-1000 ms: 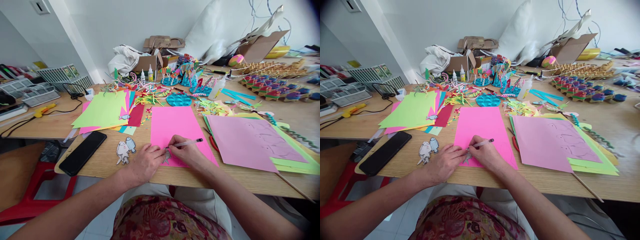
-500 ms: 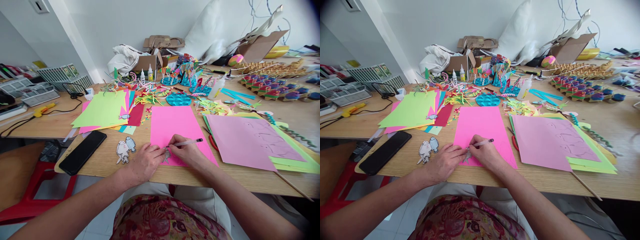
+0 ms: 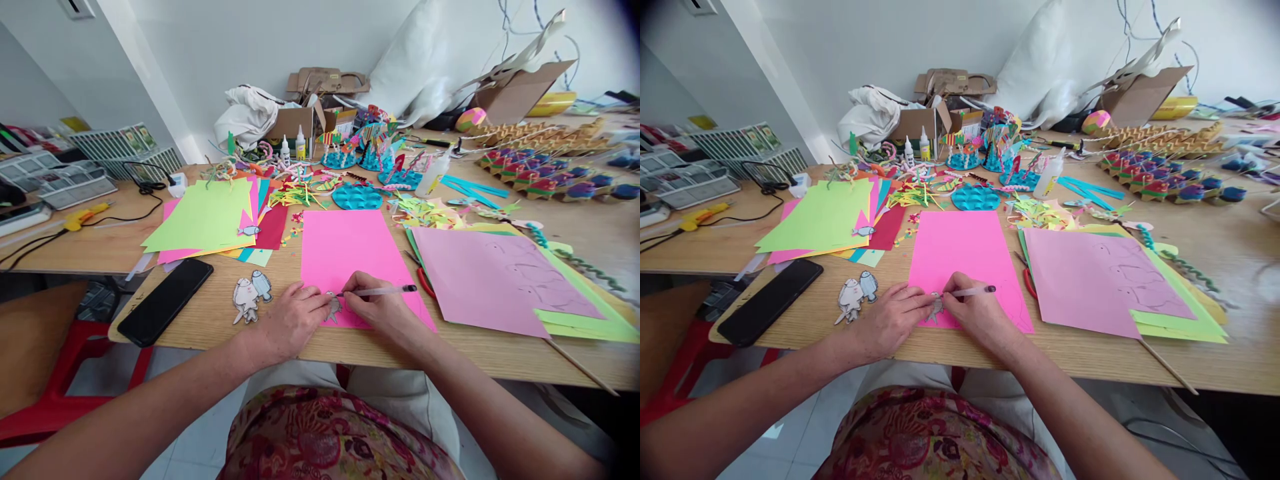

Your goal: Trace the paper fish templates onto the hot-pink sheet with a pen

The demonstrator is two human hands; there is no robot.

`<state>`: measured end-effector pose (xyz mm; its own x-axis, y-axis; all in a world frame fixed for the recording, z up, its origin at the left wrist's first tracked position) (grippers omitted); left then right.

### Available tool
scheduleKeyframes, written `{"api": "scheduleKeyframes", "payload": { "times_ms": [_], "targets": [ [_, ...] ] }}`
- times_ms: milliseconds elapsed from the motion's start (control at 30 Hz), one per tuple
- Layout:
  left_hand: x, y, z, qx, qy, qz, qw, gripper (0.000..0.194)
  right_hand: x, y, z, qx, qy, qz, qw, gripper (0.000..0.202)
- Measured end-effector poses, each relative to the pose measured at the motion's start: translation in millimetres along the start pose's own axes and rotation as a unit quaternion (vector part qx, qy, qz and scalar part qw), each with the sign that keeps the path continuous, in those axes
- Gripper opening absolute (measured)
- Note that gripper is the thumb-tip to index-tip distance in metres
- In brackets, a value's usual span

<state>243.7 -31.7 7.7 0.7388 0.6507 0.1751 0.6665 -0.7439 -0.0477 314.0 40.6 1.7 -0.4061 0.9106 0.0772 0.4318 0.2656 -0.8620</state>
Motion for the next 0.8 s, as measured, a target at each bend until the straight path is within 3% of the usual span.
{"api": "scheduleKeyframes", "payload": {
  "times_ms": [267, 467, 800],
  "targets": [
    [2.7, 9.4, -3.1, -0.044, 0.016, 0.091, 0.995, 0.035, -11.2, -1.9, -2.2, -0.029, 0.010, 0.008, 1.000, 0.006],
    [5.1, 8.4, -4.5, -0.054, -0.009, 0.096, 0.994, 0.031, -18.4, -2.5, -3.1, -0.052, 0.012, 0.005, 0.999, 0.005],
    [7.1, 7.2, -5.3, -0.054, -0.002, 0.128, 0.990, 0.027, -23.2, -0.1, -2.2, -0.069, 0.032, -0.004, 0.997, 0.006]
  ]
}}
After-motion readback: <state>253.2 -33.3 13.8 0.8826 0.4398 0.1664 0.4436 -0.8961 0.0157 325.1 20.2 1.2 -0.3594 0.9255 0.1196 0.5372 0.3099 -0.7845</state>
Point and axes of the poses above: each hand's wrist, its own x-axis towards the middle knuckle, its own z-axis out of the palm, y = z × x, the point moved 10 cm from there along x, towards the middle knuckle, and after that the axes turned 3 degrees about z, right-handed, at the moved point
